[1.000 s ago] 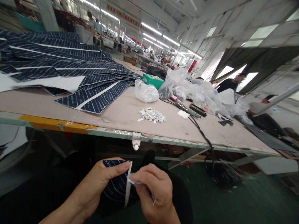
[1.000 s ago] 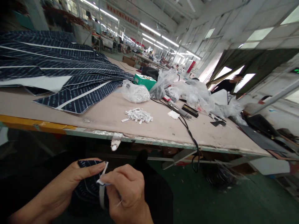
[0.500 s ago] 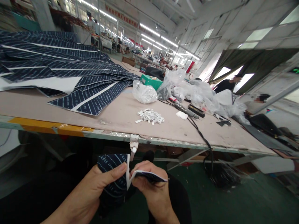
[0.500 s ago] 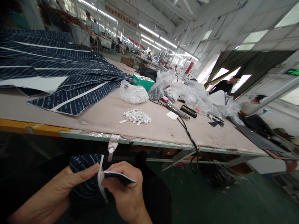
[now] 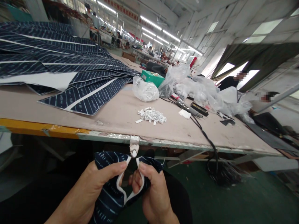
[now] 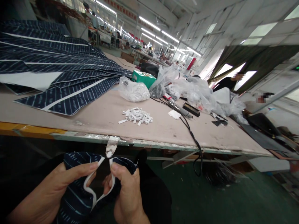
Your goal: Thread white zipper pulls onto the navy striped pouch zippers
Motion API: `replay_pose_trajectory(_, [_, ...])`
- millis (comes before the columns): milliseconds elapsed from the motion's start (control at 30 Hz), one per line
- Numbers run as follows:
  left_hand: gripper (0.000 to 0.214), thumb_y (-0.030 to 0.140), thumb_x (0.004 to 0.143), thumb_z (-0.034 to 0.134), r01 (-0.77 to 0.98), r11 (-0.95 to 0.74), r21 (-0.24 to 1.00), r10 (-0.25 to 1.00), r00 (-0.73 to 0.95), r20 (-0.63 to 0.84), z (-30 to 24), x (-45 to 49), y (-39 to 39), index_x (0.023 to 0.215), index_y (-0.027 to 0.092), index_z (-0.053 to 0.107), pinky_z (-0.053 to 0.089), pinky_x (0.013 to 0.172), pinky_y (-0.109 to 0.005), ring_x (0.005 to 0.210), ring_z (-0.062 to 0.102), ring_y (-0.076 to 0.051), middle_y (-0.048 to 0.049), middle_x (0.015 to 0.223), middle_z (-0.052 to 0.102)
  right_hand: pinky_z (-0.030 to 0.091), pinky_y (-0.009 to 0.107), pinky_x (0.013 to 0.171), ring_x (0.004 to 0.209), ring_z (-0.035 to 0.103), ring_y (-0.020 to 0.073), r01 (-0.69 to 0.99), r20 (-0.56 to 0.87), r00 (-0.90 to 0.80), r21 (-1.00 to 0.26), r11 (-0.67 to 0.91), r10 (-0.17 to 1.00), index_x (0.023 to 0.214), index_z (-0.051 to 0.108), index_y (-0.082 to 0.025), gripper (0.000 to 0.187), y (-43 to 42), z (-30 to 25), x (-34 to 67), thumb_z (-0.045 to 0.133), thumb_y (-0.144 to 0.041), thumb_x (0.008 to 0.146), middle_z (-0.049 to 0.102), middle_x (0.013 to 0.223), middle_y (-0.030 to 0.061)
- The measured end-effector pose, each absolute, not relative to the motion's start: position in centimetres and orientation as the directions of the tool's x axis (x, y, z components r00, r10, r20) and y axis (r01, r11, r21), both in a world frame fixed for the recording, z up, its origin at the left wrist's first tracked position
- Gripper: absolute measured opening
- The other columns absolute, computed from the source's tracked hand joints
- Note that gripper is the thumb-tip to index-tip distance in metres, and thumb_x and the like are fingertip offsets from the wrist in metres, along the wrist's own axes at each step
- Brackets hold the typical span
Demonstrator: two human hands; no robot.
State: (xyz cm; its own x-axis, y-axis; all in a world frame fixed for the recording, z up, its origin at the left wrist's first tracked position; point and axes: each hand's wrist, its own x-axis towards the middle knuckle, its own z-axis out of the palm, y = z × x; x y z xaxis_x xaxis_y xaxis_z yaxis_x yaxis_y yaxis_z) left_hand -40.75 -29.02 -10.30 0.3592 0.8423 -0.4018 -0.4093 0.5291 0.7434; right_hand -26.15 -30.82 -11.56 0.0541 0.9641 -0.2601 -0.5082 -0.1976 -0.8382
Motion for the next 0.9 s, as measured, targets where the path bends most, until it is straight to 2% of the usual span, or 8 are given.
replay_pose_trajectory(367, [0.023, 0.039, 0.073, 0.091, -0.420, 0.537, 0.732, 0.838, 0.364, -0.407, -9.8, -40.3, -28.4, 0.069, 0.017, 0.085, 0.057, 0.062, -0.026, 0.061, 0.070, -0.021, -0.0059, 0.065, 0.080, 0.032, 0.024, 0.045, 0.040, 0.037, 0.0080, -0.485, -0.362, 0.067, -0.827, -0.286, 0.930, 0.043, 0.049, -0.021, 0.044, -29.9, -10.5, -26.4, 0.078, -0.047, 0.062, 0.041, 0.042, -0.0044])
replay_pose_trajectory(633, [0.024, 0.039, 0.077, 0.088, -0.415, 0.512, 0.752, 0.850, 0.370, -0.375, -9.8, -40.2, -28.0, 0.069, 0.017, 0.084, 0.057, 0.063, -0.027, 0.061, 0.072, -0.021, -0.0066, 0.065, 0.081, 0.032, 0.023, 0.044, 0.041, 0.037, 0.0084, -0.483, -0.330, 0.053, -0.834, -0.265, 0.942, 0.044, 0.050, -0.021, 0.043, -29.5, -10.4, -26.6, 0.078, -0.047, 0.064, 0.042, 0.042, -0.0042])
replay_pose_trajectory(900, [0.025, 0.039, 0.080, 0.085, -0.371, 0.542, 0.754, 0.833, 0.360, -0.421, -9.6, -40.1, -27.8, 0.071, 0.016, 0.084, 0.057, 0.065, -0.026, 0.062, 0.072, -0.020, -0.0072, 0.068, 0.082, 0.032, 0.023, 0.046, 0.041, 0.041, 0.0091, -0.514, -0.341, 0.049, -0.814, -0.269, 0.939, 0.044, 0.054, -0.019, 0.041, -29.5, -10.3, -26.7, 0.077, -0.045, 0.065, 0.045, 0.042, -0.0034])
